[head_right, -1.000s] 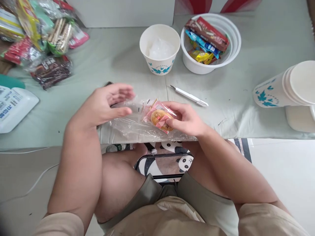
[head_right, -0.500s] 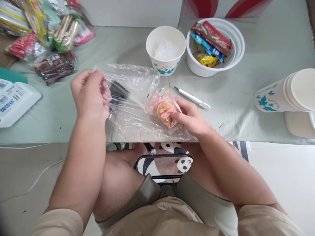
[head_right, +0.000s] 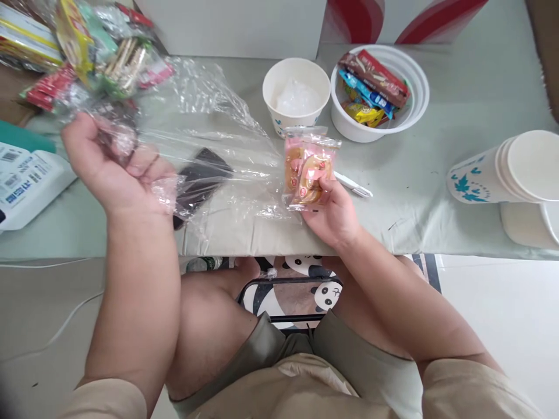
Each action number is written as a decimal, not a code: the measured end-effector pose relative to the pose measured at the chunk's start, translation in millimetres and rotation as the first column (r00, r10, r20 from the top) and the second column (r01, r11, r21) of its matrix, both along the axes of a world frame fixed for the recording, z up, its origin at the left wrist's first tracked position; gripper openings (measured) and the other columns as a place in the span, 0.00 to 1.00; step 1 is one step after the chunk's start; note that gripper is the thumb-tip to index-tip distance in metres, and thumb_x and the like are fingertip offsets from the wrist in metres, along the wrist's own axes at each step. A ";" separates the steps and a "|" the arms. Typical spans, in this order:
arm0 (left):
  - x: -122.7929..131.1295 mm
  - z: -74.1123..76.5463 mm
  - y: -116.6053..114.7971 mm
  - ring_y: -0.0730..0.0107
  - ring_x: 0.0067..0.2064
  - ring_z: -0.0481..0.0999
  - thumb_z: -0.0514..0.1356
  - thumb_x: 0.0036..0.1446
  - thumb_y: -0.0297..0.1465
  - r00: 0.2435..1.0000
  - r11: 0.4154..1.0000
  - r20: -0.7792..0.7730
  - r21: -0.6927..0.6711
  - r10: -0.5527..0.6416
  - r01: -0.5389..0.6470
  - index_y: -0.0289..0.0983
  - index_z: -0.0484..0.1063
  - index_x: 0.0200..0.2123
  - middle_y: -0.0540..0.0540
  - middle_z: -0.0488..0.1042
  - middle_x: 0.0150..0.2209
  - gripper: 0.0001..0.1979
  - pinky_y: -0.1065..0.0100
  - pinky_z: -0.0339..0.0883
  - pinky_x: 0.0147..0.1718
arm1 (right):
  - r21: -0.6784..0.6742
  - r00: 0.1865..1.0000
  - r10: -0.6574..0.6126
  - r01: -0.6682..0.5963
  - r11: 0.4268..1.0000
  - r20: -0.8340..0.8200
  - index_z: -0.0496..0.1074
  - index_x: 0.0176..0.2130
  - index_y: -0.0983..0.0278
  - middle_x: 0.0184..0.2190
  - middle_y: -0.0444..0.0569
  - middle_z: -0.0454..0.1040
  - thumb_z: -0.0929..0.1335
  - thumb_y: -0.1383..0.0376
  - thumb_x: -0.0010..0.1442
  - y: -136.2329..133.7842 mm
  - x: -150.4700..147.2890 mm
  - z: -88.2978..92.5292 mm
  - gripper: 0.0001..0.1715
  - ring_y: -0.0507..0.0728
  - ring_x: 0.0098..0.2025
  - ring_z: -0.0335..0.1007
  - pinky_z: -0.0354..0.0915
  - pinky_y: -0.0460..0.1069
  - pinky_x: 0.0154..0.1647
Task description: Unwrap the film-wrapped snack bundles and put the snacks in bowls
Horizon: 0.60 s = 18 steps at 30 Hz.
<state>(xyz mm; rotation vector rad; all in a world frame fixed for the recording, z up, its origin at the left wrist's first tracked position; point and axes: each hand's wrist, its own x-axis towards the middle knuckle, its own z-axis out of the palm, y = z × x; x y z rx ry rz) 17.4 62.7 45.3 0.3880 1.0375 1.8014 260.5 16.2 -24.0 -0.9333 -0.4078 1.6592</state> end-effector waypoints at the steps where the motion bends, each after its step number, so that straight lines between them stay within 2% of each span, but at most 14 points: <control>1: -2.5 -1.5 0.4 0.87 0.14 0.46 0.49 0.73 0.32 1.000 0.999 -0.015 -0.032 0.002 -0.002 0.38 0.58 0.27 0.60 0.50 0.19 0.19 0.79 0.34 0.12 | 0.031 0.999 -0.027 0.026 0.999 0.022 0.76 0.38 0.56 0.46 0.42 0.81 0.73 0.59 0.51 1.3 3.0 0.1 0.11 0.56 0.48 0.78 0.77 0.52 0.48; 3: -5.5 -5.1 1.4 0.88 0.14 0.45 0.51 0.70 0.31 0.998 0.989 -0.061 -0.149 0.000 -0.009 0.37 0.57 0.26 0.60 0.50 0.19 0.17 0.78 0.33 0.13 | 0.105 0.992 -0.086 0.077 0.991 0.088 0.76 0.39 0.55 0.46 0.42 0.80 0.73 0.60 0.51 3.0 12.4 2.2 0.12 0.54 0.48 0.76 0.75 0.50 0.47; 5: -6.0 -9.5 2.0 0.88 0.15 0.46 0.54 0.64 0.28 0.995 0.966 -0.093 -0.259 -0.035 0.010 0.36 0.59 0.24 0.59 0.51 0.19 0.14 0.77 0.32 0.14 | 0.198 0.979 -0.134 0.102 0.975 0.153 0.75 0.39 0.53 0.47 0.40 0.79 0.72 0.61 0.52 2.5 24.8 7.3 0.12 0.53 0.45 0.75 0.73 0.49 0.40; 7: -5.4 -14.0 2.2 0.88 0.15 0.47 0.58 0.57 0.26 0.988 0.945 -0.101 -0.318 -0.119 0.082 0.36 0.61 0.23 0.57 0.54 0.20 0.11 0.76 0.31 0.15 | 0.261 0.958 -0.168 0.104 0.960 0.234 0.73 0.37 0.52 0.46 0.39 0.77 0.72 0.61 0.53 0.9 37.4 15.2 0.08 0.52 0.39 0.72 0.66 0.48 0.31; 9: -4.8 -18.3 2.1 0.88 0.16 0.47 0.62 0.50 0.27 0.969 0.925 -0.113 -0.338 -0.220 0.170 0.36 0.64 0.23 0.56 0.56 0.20 0.08 0.73 0.31 0.16 | 0.305 0.907 -0.275 0.177 0.936 0.319 0.73 0.36 0.53 0.44 0.41 0.75 0.72 0.62 0.51 2.9 48.7 24.1 0.09 0.53 0.35 0.69 0.60 0.47 0.27; 12: -4.7 -23.0 2.7 0.85 0.18 0.47 0.66 0.44 0.31 0.925 0.901 -0.169 -0.341 -0.340 0.268 0.38 0.66 0.22 0.55 0.58 0.20 0.10 0.70 0.31 0.17 | 0.387 0.757 -0.513 0.367 0.846 0.404 0.74 0.34 0.56 0.36 0.45 0.73 0.70 0.68 0.42 22.8 65.4 36.1 0.15 0.53 0.32 0.68 0.57 0.47 0.26; 14: -4.9 -24.7 3.6 0.84 0.18 0.46 0.69 0.44 0.33 0.897 0.886 -0.203 -0.342 -0.393 0.312 0.39 0.66 0.22 0.54 0.58 0.20 0.13 0.68 0.31 0.17 | 0.425 0.645 -0.604 0.435 0.794 0.468 0.72 0.32 0.59 0.29 0.44 0.70 0.68 0.71 0.41 47.3 78.3 44.1 0.14 0.52 0.28 0.67 0.55 0.47 0.24; 16: -4.8 -25.2 4.6 0.83 0.18 0.47 0.70 0.45 0.35 0.879 0.878 -0.222 -0.341 -0.422 0.336 0.40 0.66 0.22 0.54 0.58 0.20 0.14 0.68 0.33 0.17 | 0.459 0.523 -0.606 0.397 0.795 0.599 0.72 0.32 0.61 0.27 0.43 0.70 0.66 0.76 0.44 73.7 91.8 54.1 0.15 0.51 0.27 0.66 0.57 0.48 0.26; 17: -4.6 -25.1 4.9 0.83 0.18 0.47 0.70 0.46 0.35 0.875 0.877 -0.226 -0.338 -0.428 0.342 0.40 0.66 0.22 0.54 0.58 0.21 0.14 0.68 0.33 0.17 | 0.466 0.439 -0.570 0.329 0.821 0.694 0.74 0.36 0.62 0.30 0.44 0.73 0.66 0.79 0.47 85.3 98.1 60.0 0.18 0.50 0.29 0.67 0.59 0.49 0.29; 18: -4.4 -24.8 5.1 0.83 0.18 0.48 0.69 0.47 0.35 0.874 0.878 -0.230 -0.334 -0.427 0.342 0.39 0.66 0.22 0.54 0.59 0.21 0.14 0.68 0.34 0.17 | 0.427 0.337 -0.489 0.245 0.871 0.804 0.77 0.41 0.63 0.32 0.45 0.76 0.67 0.81 0.49 94.9 103.9 66.1 0.22 0.49 0.30 0.68 0.61 0.49 0.32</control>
